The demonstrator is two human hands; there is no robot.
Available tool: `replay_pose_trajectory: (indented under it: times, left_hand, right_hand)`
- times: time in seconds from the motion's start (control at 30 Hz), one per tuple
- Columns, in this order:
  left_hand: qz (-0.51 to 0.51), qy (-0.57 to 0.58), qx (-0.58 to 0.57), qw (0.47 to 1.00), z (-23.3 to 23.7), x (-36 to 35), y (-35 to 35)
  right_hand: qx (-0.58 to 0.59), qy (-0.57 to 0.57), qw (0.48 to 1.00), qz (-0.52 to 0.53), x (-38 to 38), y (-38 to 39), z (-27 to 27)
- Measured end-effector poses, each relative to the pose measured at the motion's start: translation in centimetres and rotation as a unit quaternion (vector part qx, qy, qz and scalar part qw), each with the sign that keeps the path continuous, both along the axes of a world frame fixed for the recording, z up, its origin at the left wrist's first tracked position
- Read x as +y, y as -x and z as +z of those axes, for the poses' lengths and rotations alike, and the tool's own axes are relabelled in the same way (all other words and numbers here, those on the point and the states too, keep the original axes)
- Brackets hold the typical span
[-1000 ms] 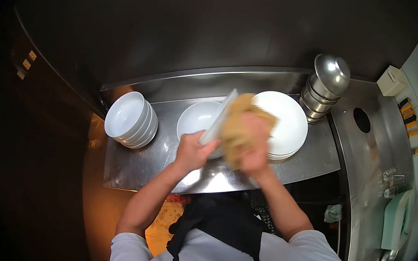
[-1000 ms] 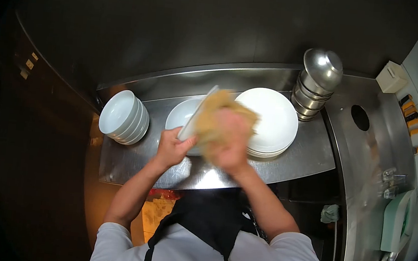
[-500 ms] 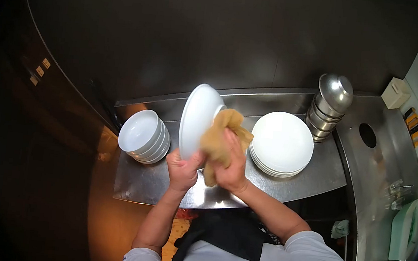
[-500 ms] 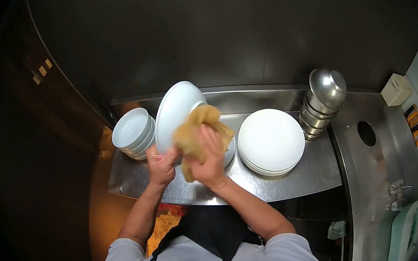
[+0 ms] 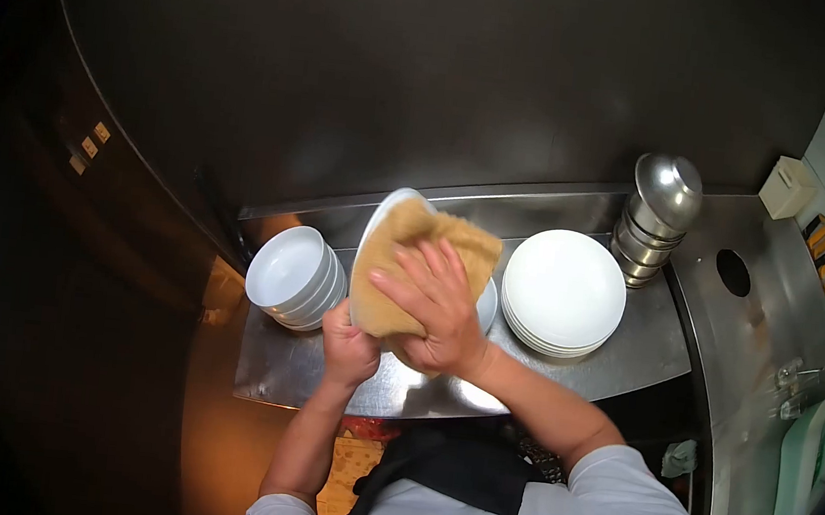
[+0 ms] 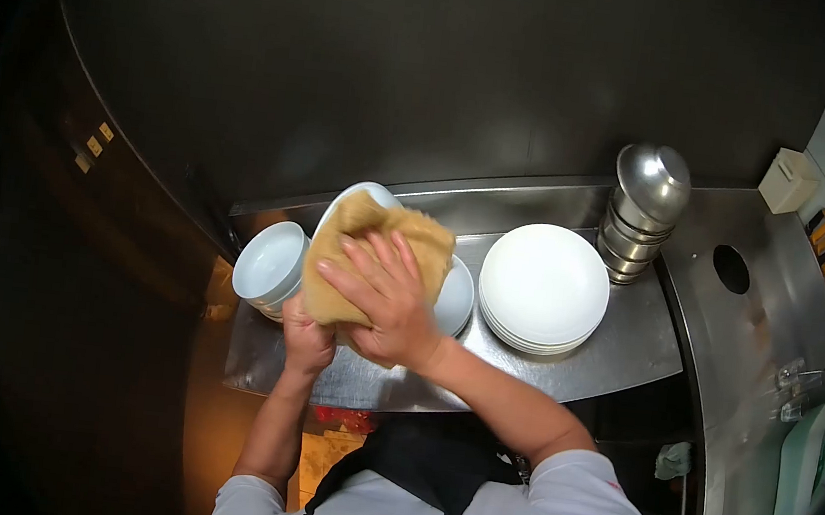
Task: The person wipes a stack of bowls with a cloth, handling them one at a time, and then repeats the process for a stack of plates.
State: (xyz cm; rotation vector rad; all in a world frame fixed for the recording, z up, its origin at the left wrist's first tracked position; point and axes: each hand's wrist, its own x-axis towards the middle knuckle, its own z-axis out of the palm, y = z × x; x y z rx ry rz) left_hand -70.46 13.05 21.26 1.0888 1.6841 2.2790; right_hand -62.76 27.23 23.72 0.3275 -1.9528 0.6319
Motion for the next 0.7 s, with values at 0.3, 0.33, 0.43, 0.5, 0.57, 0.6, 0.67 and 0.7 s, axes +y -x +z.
replay_pose_trajectory:
  times: [0.3, 0.33, 0.43, 0.5, 0.57, 0.6, 0.67, 0.7]
  left_hand:
    - [-0.059, -0.052, -0.037, 0.996, 4.0, -3.3, -2.8]
    - [-0.059, -0.093, -0.053, 0.993, 3.7, -3.4, -2.4]
    - [-0.037, -0.198, -0.116, 0.973, 2.1, -2.9, -0.7]
    - [-0.036, -0.229, -0.147, 0.962, 1.5, -2.8, -0.2]
    - [-0.054, -0.231, -0.164, 0.958, 1.1, -2.8, -0.3]
    - [-0.063, -0.233, -0.172, 0.955, 1.1, -2.8, -0.3]
    - [-0.176, -0.189, -0.180, 0.949, 2.8, -4.0, 1.5]
    - [-0.231, -0.166, -0.183, 0.941, 3.5, -4.6, 2.4]
  right_hand:
    - [-0.237, 0.485, 0.770, 0.340, 11.4, 4.9, 2.6]
    - [-0.219, 0.545, 0.709, 0.390, 11.5, 5.0, 0.5]
    - [-0.183, 0.645, 0.604, 0.432, 9.3, 4.9, -5.7]
    - [-0.185, 0.662, 0.602, 0.407, 7.8, 3.8, -6.0]
    - [-0.192, 0.678, 0.595, 0.386, 7.3, 2.5, -4.7]
    - [-0.198, 0.671, 0.608, 0.375, 7.5, 2.0, -3.7]
    - [-0.213, 0.654, 0.634, 0.353, 8.0, 1.0, -1.3]
    - [-0.231, 0.642, 0.650, 0.336, 8.1, 0.5, 0.1]
